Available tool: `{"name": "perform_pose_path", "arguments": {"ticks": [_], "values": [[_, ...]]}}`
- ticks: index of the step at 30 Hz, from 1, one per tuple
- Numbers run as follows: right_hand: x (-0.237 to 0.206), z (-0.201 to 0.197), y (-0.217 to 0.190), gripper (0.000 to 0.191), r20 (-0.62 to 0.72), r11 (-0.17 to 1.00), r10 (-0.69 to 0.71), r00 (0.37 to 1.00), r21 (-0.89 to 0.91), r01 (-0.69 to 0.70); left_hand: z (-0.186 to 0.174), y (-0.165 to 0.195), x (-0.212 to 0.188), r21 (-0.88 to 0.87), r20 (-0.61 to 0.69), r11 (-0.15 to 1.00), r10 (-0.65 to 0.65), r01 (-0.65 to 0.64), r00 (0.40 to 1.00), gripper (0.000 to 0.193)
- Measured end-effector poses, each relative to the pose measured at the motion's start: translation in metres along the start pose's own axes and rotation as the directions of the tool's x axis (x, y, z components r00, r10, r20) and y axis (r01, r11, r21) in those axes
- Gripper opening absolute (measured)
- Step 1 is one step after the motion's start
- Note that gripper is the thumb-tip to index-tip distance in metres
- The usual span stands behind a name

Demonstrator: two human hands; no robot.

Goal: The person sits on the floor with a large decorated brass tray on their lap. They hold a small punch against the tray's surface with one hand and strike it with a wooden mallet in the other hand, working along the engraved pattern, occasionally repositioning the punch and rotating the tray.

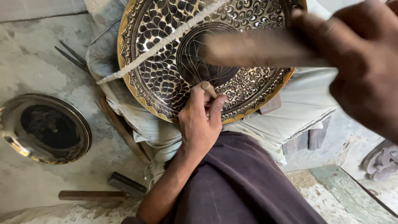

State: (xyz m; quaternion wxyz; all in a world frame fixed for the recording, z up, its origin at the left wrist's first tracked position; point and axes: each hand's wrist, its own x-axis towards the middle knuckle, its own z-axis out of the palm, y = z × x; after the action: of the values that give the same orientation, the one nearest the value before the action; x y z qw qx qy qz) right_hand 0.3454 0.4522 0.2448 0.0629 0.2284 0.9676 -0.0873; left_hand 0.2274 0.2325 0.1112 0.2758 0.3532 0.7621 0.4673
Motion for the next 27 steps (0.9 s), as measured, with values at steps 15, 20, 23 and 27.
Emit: {"name": "perform_pose_path", "arguments": {"ticks": [15,20,23,27], "values": [[0.003,-0.001,-0.009,0.048,0.029,0.995,-0.037,0.999,-0.092,0.04,0.002,-0.006,-0.002,0.024,0.026,1.0,-0.011,0.01,1.0,0.027],[0.001,-0.004,-0.014,0.052,0.09,0.949,-0.082,0.993,-0.298,0.106,0.002,-0.006,-0.003,0.05,0.018,0.998,0.027,-0.028,0.999,0.024],[0.003,-0.004,-0.014,0.046,0.064,0.959,-0.106,0.992,-0.257,0.119,0.0,-0.005,-0.003,-0.022,0.033,1.0,-0.014,0.014,0.999,0.024],[0.004,-0.004,-0.013,0.047,0.032,0.982,-0.101,0.994,-0.158,0.104,0.0,-0.002,-0.001,-0.014,0.037,1.0,-0.001,0.002,0.999,0.024]]}}
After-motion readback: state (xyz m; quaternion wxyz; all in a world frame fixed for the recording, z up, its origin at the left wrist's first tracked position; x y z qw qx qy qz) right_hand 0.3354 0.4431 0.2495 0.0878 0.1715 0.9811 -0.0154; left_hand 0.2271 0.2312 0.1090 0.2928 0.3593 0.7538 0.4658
